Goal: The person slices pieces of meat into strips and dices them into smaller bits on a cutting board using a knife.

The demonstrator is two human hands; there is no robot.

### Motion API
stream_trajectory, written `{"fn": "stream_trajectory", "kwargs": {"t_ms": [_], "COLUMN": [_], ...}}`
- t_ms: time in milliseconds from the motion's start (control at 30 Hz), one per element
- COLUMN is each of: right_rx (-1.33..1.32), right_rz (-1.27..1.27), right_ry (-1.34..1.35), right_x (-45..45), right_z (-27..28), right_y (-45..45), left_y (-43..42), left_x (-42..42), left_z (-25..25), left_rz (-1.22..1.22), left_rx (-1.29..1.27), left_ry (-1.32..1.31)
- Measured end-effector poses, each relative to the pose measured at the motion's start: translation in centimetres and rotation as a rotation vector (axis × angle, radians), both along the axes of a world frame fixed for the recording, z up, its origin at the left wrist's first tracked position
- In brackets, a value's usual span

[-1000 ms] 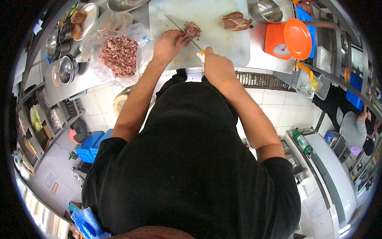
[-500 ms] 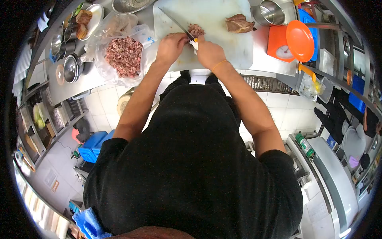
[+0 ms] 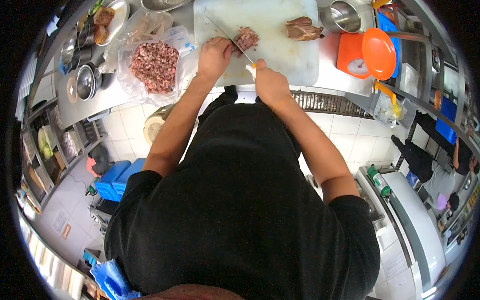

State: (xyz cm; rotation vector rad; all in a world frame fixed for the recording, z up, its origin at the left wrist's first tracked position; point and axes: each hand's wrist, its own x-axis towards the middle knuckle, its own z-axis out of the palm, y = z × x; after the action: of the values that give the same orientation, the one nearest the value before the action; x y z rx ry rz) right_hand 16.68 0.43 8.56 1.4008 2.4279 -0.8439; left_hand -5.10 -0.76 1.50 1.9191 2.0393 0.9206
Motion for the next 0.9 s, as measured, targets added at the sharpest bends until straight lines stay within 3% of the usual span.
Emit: {"fn": "stream_trajectory", "kwargs": {"t_ms": [267, 533, 767, 900], "right_rx": [0.068, 0.062, 0.111, 0.111], "right_rz": [0.033, 0.093, 0.073, 0.113], "right_ry": [0.095, 0.009, 0.051, 0.102], "right_x": [-2.1, 0.7, -0.3, -2.1], "right_z": [-1.8, 3.3, -2.4, -2.2], "right_y": [3.3, 0.3, 0.4, 2.8], "left_y": [-0.5, -2.1, -1.9, -1.7], "left_x": [0.0, 0.5, 1.0, 0.5], "left_z": [0.8, 1.7, 0.9, 1.4], "left_rz": [-0.025, -0.001, 0.019, -0.02], "left_rx": [0.024, -0.049, -0.034, -0.04], "left_ry": [0.012, 0.02, 0.026, 0.012]}}
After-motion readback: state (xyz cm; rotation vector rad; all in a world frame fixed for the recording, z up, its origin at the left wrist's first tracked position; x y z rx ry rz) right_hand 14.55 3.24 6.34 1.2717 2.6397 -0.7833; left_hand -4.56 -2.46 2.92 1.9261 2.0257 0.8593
